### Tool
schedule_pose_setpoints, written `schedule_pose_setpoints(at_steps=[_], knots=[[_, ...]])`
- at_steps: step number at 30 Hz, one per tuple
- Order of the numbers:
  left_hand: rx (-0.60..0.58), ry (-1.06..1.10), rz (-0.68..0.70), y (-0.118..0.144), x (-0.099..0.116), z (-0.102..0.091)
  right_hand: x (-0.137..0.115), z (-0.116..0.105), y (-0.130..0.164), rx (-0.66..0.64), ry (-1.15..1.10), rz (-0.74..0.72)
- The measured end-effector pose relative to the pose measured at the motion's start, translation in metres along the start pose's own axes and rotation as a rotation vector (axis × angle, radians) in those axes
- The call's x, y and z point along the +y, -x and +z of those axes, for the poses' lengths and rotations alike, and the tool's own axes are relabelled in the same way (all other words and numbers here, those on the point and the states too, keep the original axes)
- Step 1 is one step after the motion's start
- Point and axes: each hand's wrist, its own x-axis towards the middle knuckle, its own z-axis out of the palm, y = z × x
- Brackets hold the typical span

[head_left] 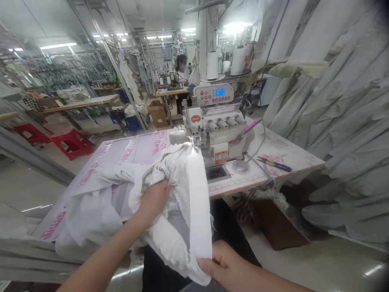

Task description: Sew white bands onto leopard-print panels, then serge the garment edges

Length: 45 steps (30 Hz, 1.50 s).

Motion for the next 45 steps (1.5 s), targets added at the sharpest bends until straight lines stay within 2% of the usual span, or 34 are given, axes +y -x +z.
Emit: schedule_pose_setpoints(at_steps=[3,7,12,18,24,30,33,35,37,39,40,42,45], knots=[[0.039,0.069,0.002,0.003,-0.009,-0.027,0.005,-0.003,0.000,0.001,-0.031,0.018],[0.266,0.094,-0.019,-0.008,-0.012,-0.049,0.012,-0.011,-0.008,0.019,-0.115,0.039],[0.425,0.076,-0.012,-0.039,-0.011,-0.055,0.011,-0.032,-0.027,0.065,-0.124,0.018],[0.546,-0.028,0.047,-0.075,-0.010,-0.065,0.007,-0.057,-0.050,0.106,-0.083,0.001],[0.626,-0.091,0.062,-0.106,-0.010,-0.072,-0.001,-0.078,-0.076,0.142,-0.113,-0.006],[0.668,-0.111,0.038,-0.142,-0.014,-0.084,-0.013,-0.097,-0.100,0.207,-0.259,0.038],[0.663,-0.055,-0.005,-0.151,-0.007,-0.090,-0.021,-0.107,-0.112,0.235,-0.301,0.052],[0.634,-0.005,0.011,-0.140,0.008,-0.087,-0.025,-0.113,-0.121,0.248,-0.320,0.056],[0.484,0.024,0.130,-0.114,0.029,-0.074,-0.028,-0.115,-0.131,0.267,-0.343,0.063],[0.163,0.011,0.322,-0.081,0.051,-0.054,-0.030,-0.113,-0.138,0.290,-0.360,0.064],[0.088,-0.024,0.370,-0.066,0.059,-0.043,-0.032,-0.110,-0.140,0.300,-0.362,0.061],[0.013,-0.115,0.402,-0.047,0.068,-0.025,-0.036,-0.106,-0.139,0.303,-0.363,0.049],[0.013,-0.172,0.417,-0.047,0.065,-0.017,-0.044,-0.113,-0.117,0.297,-0.202,-0.024]])
